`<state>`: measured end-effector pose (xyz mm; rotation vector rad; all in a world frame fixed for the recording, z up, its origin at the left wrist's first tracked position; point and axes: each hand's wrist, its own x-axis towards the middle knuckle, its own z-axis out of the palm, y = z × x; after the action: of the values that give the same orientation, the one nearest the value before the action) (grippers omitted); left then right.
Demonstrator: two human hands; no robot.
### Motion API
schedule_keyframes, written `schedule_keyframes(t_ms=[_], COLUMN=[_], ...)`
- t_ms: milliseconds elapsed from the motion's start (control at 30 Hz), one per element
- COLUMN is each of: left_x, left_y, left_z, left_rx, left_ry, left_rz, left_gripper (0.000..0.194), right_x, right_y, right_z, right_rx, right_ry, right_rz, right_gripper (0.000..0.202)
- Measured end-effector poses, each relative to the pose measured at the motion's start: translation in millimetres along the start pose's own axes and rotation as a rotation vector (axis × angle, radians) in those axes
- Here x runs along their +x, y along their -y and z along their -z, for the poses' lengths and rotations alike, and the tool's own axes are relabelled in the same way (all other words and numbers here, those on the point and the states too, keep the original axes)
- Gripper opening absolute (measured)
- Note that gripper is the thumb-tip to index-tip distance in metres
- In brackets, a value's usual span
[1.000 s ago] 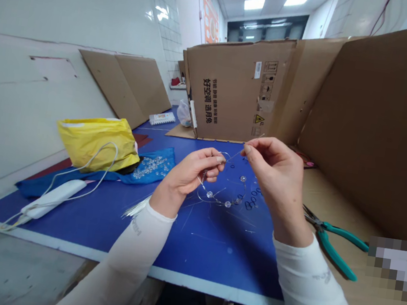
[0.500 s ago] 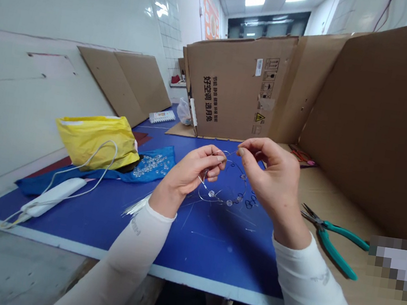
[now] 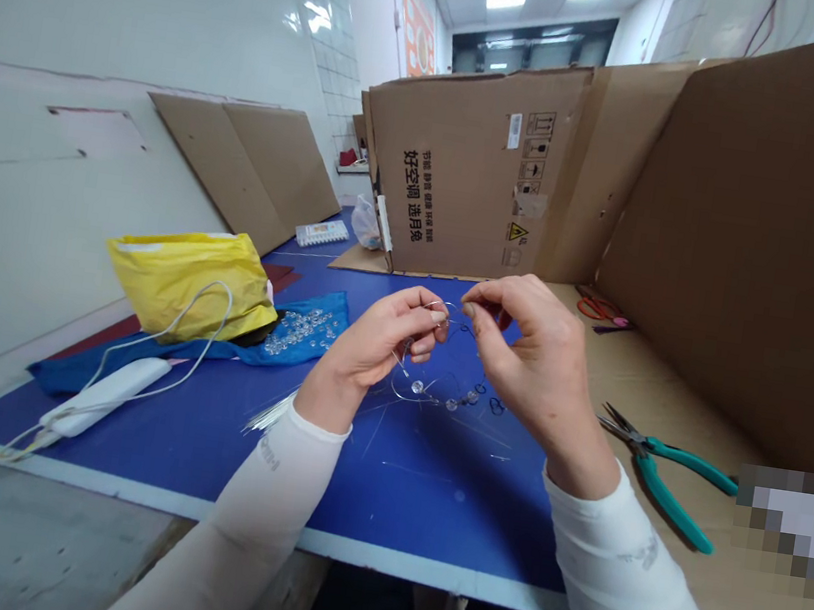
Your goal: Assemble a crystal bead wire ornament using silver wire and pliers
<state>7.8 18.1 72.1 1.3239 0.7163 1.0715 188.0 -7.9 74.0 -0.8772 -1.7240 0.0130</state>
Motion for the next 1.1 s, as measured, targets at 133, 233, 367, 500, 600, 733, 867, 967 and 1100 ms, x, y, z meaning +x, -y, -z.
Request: schedule_keyframes(t_ms=[133,233,367,500,600,733,867,967,1100], left_x=[-0.4,-0.3,0.9,1.3,0.7,-0.3,-0.2,0.2,-0.4], left_y=[0.0,0.3,1.2,1.8,1.0,-0.2,0.7,2.0,2.1], left_z=[0.3,0.8,2.0,3.1,3.3,2.8,3.2,4.6,5.2], left_rx=[-0.004,-0.003,0.0,-0.009,-0.013,-0.006,-0.003,-0.012,-0.022], left_ry=[0.01,0.016,0.029,0.047,0.049,0.048,0.057,0.076,0.095], left_rz=[0.006,0.008,0.019,0.026,0.031,0.037,0.032,0.029,0.028], left_gripper=[0.012,0.013,0.011,0.013,0.014,0.016,0.019,0.022,0.026], right_x=[0.2,0.6,1.5,2.4,2.9,3.9,4.5,4.1,4.3], right_y=[-0.5,-0.6,-0.5,-1.0,-1.3,-0.4,1.0,-0.5,-6.2], right_z=[-0.3,-0.1,0.6,0.2,-0.1,0.6,0.9,0.3,-0.3], right_rx=[0.007,0.005,0.001,0.01,0.02,0.02,0.029,0.03,0.094], right_ry=[-0.008,-0.009,-0.024,-0.027,-0.028,-0.019,-0.018,-0.026,-0.031], right_rz=[-0.004,-0.017,-0.011,-0.011,-0.014,-0.038,-0.029,-0.032,-0.098], right_gripper=[0.012,0.011,0.011,0.01,0.009,0.008,0.009,0.008,0.006])
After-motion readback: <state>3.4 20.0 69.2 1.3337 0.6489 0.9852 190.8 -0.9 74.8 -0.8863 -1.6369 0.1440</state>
